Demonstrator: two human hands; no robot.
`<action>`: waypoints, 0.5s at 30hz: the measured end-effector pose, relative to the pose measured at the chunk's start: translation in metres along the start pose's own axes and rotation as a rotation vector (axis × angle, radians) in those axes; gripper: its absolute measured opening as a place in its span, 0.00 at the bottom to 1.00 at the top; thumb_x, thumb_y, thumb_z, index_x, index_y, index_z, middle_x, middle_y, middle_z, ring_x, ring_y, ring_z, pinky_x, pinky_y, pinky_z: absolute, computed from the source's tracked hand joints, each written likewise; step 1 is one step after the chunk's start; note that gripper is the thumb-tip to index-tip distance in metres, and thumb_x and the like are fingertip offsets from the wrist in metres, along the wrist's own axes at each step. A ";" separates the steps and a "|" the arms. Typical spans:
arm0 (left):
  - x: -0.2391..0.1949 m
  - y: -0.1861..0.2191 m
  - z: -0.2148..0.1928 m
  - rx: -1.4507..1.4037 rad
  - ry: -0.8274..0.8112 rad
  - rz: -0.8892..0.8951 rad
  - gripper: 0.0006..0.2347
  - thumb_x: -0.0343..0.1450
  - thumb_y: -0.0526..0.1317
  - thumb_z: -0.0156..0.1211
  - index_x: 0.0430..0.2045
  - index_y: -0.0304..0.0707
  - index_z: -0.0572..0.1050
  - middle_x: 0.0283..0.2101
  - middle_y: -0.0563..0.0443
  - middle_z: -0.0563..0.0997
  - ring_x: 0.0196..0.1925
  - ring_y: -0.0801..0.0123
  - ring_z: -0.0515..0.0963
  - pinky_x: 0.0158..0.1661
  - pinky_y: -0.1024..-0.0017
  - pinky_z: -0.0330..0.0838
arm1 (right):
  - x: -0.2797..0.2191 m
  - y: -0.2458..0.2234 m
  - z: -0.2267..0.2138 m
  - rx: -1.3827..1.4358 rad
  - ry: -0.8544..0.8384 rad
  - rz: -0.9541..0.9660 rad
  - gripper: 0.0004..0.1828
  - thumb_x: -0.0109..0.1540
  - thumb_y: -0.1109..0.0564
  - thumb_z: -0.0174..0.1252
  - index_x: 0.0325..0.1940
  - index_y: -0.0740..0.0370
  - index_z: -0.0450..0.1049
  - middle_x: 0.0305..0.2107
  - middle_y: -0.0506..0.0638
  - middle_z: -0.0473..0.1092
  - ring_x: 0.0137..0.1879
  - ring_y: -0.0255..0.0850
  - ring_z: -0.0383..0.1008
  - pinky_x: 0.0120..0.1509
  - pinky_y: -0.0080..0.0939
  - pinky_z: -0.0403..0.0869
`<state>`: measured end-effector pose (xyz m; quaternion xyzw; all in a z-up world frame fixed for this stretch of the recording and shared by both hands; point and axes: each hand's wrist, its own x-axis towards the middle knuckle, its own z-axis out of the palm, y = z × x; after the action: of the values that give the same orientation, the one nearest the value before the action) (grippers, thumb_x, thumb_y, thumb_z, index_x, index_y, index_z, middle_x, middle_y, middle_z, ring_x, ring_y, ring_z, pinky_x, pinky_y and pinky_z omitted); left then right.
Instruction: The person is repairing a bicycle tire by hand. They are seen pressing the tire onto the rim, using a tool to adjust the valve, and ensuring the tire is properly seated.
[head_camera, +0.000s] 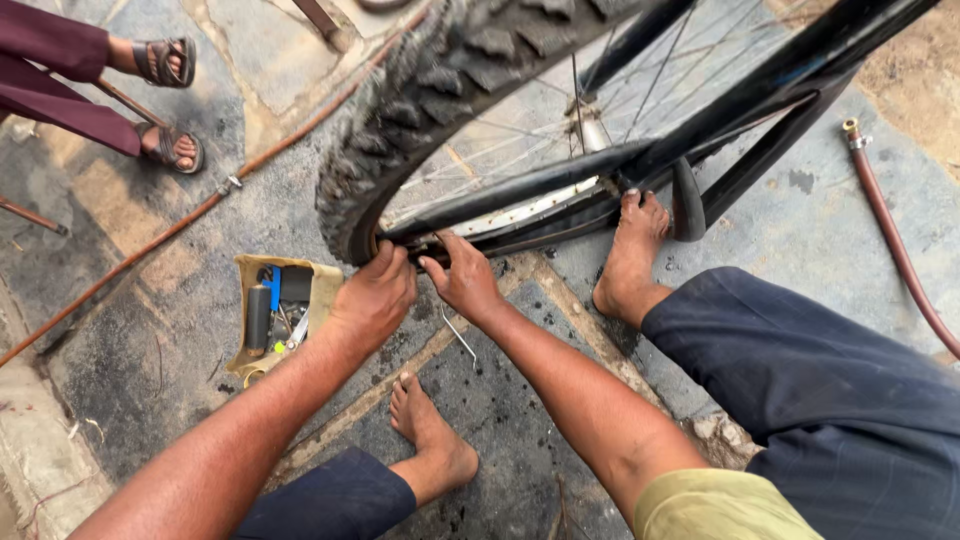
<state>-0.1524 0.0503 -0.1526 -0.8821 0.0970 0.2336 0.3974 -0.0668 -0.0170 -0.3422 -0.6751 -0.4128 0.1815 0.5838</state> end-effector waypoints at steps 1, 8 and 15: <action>0.000 -0.001 0.003 0.019 0.039 -0.017 0.16 0.66 0.45 0.53 0.36 0.32 0.81 0.36 0.46 0.80 0.52 0.56 0.73 0.62 0.61 0.54 | 0.003 0.000 -0.002 -0.069 -0.052 0.048 0.24 0.64 0.50 0.63 0.58 0.70 0.72 0.37 0.61 0.74 0.43 0.53 0.78 0.47 0.50 0.76; 0.000 0.000 0.006 0.002 0.019 0.010 0.15 0.69 0.43 0.52 0.39 0.30 0.80 0.41 0.44 0.80 0.56 0.53 0.73 0.67 0.58 0.49 | 0.045 0.007 -0.011 -0.022 -0.230 -0.056 0.14 0.59 0.50 0.66 0.44 0.59 0.82 0.33 0.62 0.78 0.40 0.59 0.79 0.45 0.55 0.77; -0.002 0.012 -0.002 -0.033 0.022 -0.060 0.18 0.65 0.43 0.53 0.43 0.30 0.80 0.47 0.42 0.79 0.60 0.53 0.71 0.68 0.55 0.45 | 0.035 -0.010 -0.010 -0.192 -0.244 0.078 0.11 0.64 0.53 0.58 0.47 0.58 0.78 0.35 0.63 0.76 0.40 0.63 0.77 0.45 0.60 0.75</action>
<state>-0.1581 0.0402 -0.1582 -0.8937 0.0711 0.2135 0.3883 -0.0420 0.0036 -0.3218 -0.7163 -0.4696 0.2442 0.4547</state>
